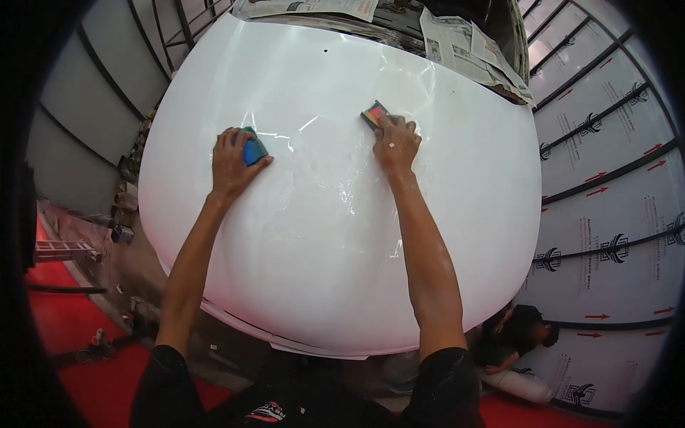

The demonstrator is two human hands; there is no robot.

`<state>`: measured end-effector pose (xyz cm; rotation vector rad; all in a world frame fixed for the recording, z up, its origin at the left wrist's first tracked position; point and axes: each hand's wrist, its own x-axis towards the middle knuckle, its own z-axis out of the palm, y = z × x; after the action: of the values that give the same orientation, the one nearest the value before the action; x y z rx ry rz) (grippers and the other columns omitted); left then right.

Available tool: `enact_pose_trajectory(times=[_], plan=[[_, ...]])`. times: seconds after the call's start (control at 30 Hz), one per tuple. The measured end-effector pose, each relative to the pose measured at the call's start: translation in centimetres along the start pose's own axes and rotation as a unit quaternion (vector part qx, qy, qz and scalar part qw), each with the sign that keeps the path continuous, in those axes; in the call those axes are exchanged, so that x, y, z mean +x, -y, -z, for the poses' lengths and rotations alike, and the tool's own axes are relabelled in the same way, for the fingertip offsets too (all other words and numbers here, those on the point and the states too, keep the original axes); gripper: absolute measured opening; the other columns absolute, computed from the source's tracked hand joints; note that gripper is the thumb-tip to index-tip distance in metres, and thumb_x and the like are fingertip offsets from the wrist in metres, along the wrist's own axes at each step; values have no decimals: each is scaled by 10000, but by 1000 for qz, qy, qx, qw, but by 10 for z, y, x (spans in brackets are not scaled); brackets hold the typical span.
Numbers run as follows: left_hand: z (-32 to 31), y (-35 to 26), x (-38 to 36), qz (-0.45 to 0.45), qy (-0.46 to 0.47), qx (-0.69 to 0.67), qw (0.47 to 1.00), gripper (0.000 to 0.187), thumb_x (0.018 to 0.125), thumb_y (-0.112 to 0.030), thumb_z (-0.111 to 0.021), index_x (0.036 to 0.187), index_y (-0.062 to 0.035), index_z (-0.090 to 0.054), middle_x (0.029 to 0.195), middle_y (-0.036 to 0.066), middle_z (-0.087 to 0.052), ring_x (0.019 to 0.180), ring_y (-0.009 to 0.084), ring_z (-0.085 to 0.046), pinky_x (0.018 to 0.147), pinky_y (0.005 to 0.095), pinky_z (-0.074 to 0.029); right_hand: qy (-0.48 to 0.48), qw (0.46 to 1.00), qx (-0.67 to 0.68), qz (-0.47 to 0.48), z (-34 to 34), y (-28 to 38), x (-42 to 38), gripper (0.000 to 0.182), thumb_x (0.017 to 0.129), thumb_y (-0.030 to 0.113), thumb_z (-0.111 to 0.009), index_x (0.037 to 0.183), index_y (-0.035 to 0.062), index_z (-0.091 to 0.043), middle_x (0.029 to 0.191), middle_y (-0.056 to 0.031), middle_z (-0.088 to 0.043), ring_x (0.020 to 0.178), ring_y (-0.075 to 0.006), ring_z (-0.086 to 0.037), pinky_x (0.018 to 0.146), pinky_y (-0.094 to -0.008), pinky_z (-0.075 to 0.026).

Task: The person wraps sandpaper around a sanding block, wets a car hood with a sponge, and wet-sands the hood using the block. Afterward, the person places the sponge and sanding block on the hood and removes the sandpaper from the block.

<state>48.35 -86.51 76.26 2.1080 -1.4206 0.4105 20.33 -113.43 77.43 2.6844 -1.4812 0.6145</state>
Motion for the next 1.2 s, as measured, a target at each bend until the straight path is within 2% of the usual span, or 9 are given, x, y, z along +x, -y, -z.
enact_pose_trajectory(times=[0.07, 0.13, 0.33, 0.47, 0.63, 0.77, 0.87, 0.97, 1.2], plan=[[4, 64, -15, 17, -45, 26, 998, 720, 889, -423, -922, 1483, -147, -623, 1525, 188, -572, 1430, 418, -519, 1201, 553, -449, 30, 998, 10, -53, -4, -2, 67, 425, 1039, 312, -726, 1462, 278, -755, 1434, -64, -696, 1370, -338, -601, 1131, -577, -500], [1, 72, -8, 48, -7, 29, 998, 764, 924, -494, -879, 1567, -224, -568, 1608, 196, -519, 1529, 414, -449, 1278, 609, -342, 11, 998, -29, -57, -20, -3, 102, 426, 1064, 346, -674, 1483, 306, -738, 1423, -56, -704, 1388, -332, -583, 1116, -589, -501], [-8, 80, -5, 81, 6, 41, 996, 814, 976, -609, -792, 1661, -288, -493, 1656, 183, -496, 1589, 392, -412, 1331, 656, -245, -60, 998, 16, -18, -35, -6, 82, 434, 1078, 319, -687, 1510, 318, -714, 1494, -65, -677, 1367, -334, -576, 1178, -529, -432], [-2, 74, -3, 56, -17, 72, 996, 762, 972, -499, -828, 1630, -240, -546, 1588, 194, -551, 1461, 395, -509, 1226, 538, -406, -95, 994, 35, 42, -18, 23, -51, 508, 1062, 235, -725, 1565, 278, -674, 1543, -89, -642, 1400, -333, -558, 1212, -522, -420], [8, 88, -10, 6, 12, 45, 999, 764, 948, -436, -854, 1616, -230, -545, 1582, 189, -560, 1475, 406, -506, 1242, 547, -404, -48, 990, 93, 93, 36, 72, -280, 758, 882, 26, -822, 1593, 223, -649, 1626, -138, -584, 1401, -366, -539, 1203, -528, -399], [37, 100, -19, -29, 115, -16, 993, 800, 895, -306, -894, 1607, -228, -538, 1610, 182, -535, 1549, 429, -445, 1295, 568, -395, -34, 992, 68, 96, 56, 62, -421, 682, 902, 152, -855, 1557, 251, -694, 1623, -104, -602, 1388, -335, -548, 1157, -542, -440], [36, 87, -31, -5, 63, -35, 997, 853, 851, -245, -914, 1613, -234, -529, 1641, 165, -514, 1587, 440, -407, 1329, 569, -382, -1, 985, 61, 163, 62, 42, -399, 683, 899, 163, -855, 1557, 257, -696, 1611, -103, -616, 1358, -336, -570, 1137, -533, -450], [27, 89, -31, -22, 28, -35, 999, 875, 838, -243, -918, 1619, -240, -523, 1652, 150, -512, 1580, 446, -418, 1328, 554, -386, 19, 973, 99, 209, 61, 36, -274, 778, 824, 111, -895, 1562, 234, -680, 1552, -123, -651, 1283, -324, -617, 1077, -507, -462], [27, 96, -33, -35, 27, -60, 997, 908, 860, -348, -933, 1659, -321, -502, 1654, 116, -521, 1572, 398, -451, 1308, 535, -423, -68, 983, 52, 162, -25, 32, 14, 415, 1055, 321, -697, 1459, 240, -752, 1463, -68, -704, 1257, -329, -614, 1082, -511, -471]])
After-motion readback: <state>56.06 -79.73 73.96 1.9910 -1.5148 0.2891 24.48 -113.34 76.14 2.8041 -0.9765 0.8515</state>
